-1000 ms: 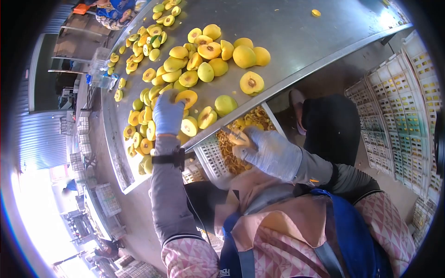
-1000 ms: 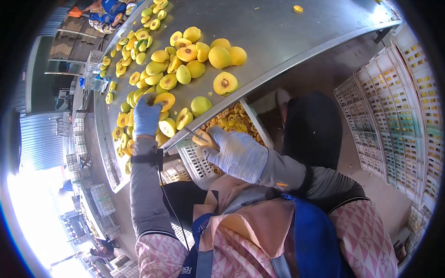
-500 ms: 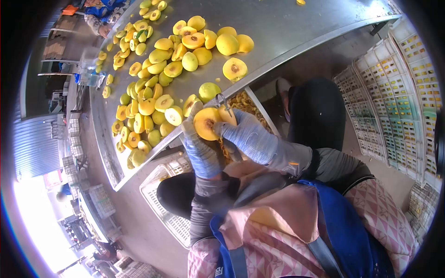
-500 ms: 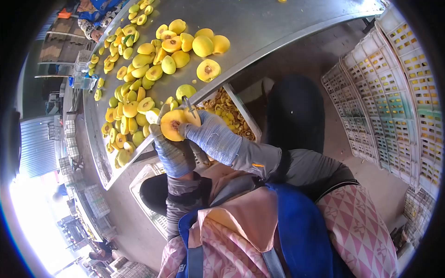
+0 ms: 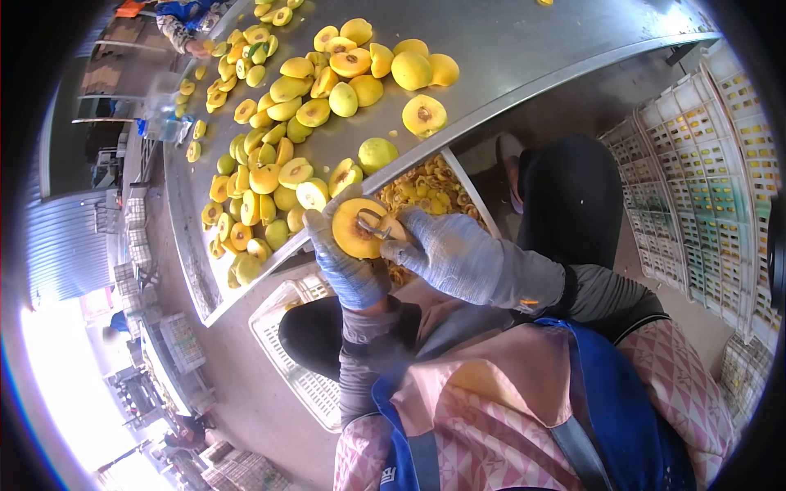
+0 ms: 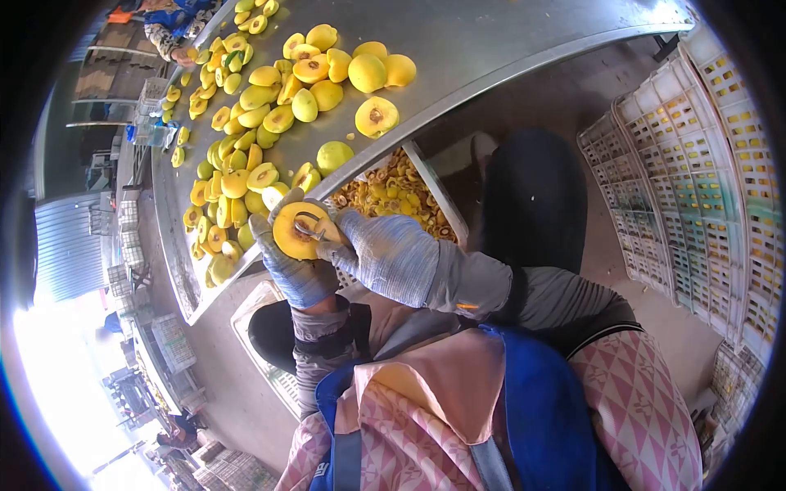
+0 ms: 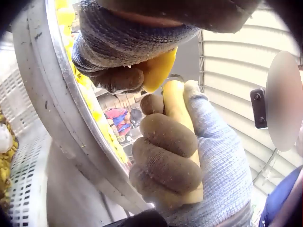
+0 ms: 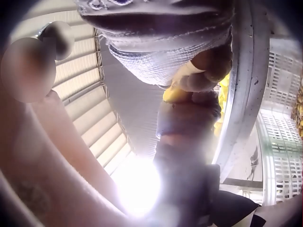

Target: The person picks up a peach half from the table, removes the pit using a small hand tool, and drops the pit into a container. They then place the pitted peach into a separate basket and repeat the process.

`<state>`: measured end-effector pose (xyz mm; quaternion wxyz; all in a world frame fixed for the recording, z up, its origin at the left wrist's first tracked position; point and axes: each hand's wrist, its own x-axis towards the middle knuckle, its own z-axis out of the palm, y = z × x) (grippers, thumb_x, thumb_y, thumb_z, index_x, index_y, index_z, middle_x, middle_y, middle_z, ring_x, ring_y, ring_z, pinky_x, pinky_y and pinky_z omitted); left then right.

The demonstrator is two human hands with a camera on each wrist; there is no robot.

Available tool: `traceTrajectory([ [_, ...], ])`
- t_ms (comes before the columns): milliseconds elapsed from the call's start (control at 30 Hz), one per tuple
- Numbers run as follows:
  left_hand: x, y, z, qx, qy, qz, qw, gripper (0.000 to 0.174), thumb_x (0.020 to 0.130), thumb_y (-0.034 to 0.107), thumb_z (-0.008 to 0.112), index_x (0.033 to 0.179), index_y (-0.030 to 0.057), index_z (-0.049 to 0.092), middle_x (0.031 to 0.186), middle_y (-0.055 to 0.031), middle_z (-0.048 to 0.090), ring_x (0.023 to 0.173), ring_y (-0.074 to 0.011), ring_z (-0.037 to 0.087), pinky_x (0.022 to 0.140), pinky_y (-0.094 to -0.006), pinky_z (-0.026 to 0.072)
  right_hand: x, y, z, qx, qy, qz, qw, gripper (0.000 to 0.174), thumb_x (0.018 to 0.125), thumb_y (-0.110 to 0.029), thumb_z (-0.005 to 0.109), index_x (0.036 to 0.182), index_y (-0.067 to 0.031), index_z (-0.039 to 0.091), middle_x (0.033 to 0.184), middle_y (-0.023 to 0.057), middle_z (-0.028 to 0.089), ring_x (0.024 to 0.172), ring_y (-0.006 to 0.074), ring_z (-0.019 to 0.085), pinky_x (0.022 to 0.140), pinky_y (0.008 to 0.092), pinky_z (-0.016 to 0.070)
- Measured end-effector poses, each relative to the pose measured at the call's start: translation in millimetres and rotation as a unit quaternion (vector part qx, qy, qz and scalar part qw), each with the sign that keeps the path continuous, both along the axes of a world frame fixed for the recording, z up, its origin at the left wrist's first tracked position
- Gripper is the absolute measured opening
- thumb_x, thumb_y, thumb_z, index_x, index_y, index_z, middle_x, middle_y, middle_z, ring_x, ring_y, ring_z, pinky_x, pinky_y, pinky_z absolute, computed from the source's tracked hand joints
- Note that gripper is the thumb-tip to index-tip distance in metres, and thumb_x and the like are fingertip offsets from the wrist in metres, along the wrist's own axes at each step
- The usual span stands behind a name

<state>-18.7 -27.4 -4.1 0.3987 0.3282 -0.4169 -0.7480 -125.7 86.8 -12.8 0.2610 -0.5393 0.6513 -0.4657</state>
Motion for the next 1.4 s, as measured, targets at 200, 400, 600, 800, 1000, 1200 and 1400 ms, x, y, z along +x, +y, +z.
traceTrajectory([
  [200,-1,1,1,-0.058,-0.065,0.031,0.996,0.061,0.105,0.05,0.034,0.118,-0.0037,0.06,0.102,-0.0121,0.066,0.094,-0.0219,0.062,0.088,-0.0338,0.0514,1,4,7,-0.093,0.145,-0.015,0.985,0.029,0.095,-0.031,0.063,0.109,-0.0048,0.061,0.084,0.0159,0.064,0.061,0.0357,0.064,0.052,0.0425,0.051],
  [400,2,-5,5,-0.127,-0.137,-0.001,0.982,0.063,0.103,0.052,0.04,0.113,-0.0061,0.062,0.099,-0.013,0.066,0.091,-0.0197,0.062,0.084,-0.0322,0.0523,3,3,0,-0.02,0.082,-0.039,0.996,0.032,0.092,-0.035,0.066,0.104,-0.0051,0.06,0.07,0.015,0.063,0.052,0.0349,0.061,0.046,0.0432,0.0484],
  [600,4,-23,7,-0.039,-0.149,-0.074,0.985,0.068,0.1,0.056,0.045,0.109,-0.0092,0.063,0.089,-0.0168,0.069,0.075,-0.0221,0.066,0.07,-0.0311,0.0564,0,8,3,0.001,0.116,0.008,0.993,0.035,0.093,-0.037,0.064,0.103,-0.0036,0.06,0.069,0.0161,0.062,0.053,0.0357,0.062,0.047,0.0446,0.0485],
  [800,-6,-6,16,0.047,-0.059,-0.116,0.99,0.079,0.096,0.066,0.043,0.114,-0.0082,0.062,0.089,-0.018,0.069,0.074,-0.0231,0.067,0.07,-0.0309,0.057,8,0,-11,0.002,-0.056,-0.022,0.998,0.038,0.097,-0.038,0.059,0.102,-0.0003,0.055,0.067,0.0185,0.062,0.06,0.0366,0.064,0.054,0.0449,0.0504],
  [1000,-3,7,12,-0.098,-0.139,-0.033,0.985,0.068,0.1,0.059,0.042,0.11,-0.0046,0.065,0.087,-0.0115,0.068,0.075,-0.0188,0.063,0.072,-0.0298,0.0534,8,1,-19,-0.136,0.175,0.045,0.974,0.036,0.097,-0.036,0.059,0.102,-0.0007,0.056,0.07,0.0204,0.062,0.063,0.0384,0.064,0.057,0.046,0.0506],
  [1200,-1,3,19,-0.094,-0.174,-0.072,0.978,0.064,0.1,0.054,0.044,0.1,-0.0057,0.066,0.083,-0.0133,0.069,0.074,-0.0195,0.065,0.068,-0.0293,0.0539,1,6,-12,-0.016,0.023,0.073,0.997,0.035,0.096,-0.036,0.061,0.101,-0.0012,0.057,0.071,0.0209,0.062,0.065,0.0393,0.064,0.058,0.046,0.0509],
  [1400,2,5,21,-0.162,-0.209,-0.088,0.96,0.065,0.101,0.055,0.043,0.098,-0.0057,0.068,0.082,-0.0105,0.069,0.072,-0.0171,0.064,0.067,-0.0281,0.0518,2,3,-23,-0.074,-0.062,0.091,0.991,0.038,0.097,-0.041,0.059,0.108,-0.0044,0.063,0.07,0.0111,0.061,0.063,0.031,0.064,0.056,0.0419,0.0506],
])
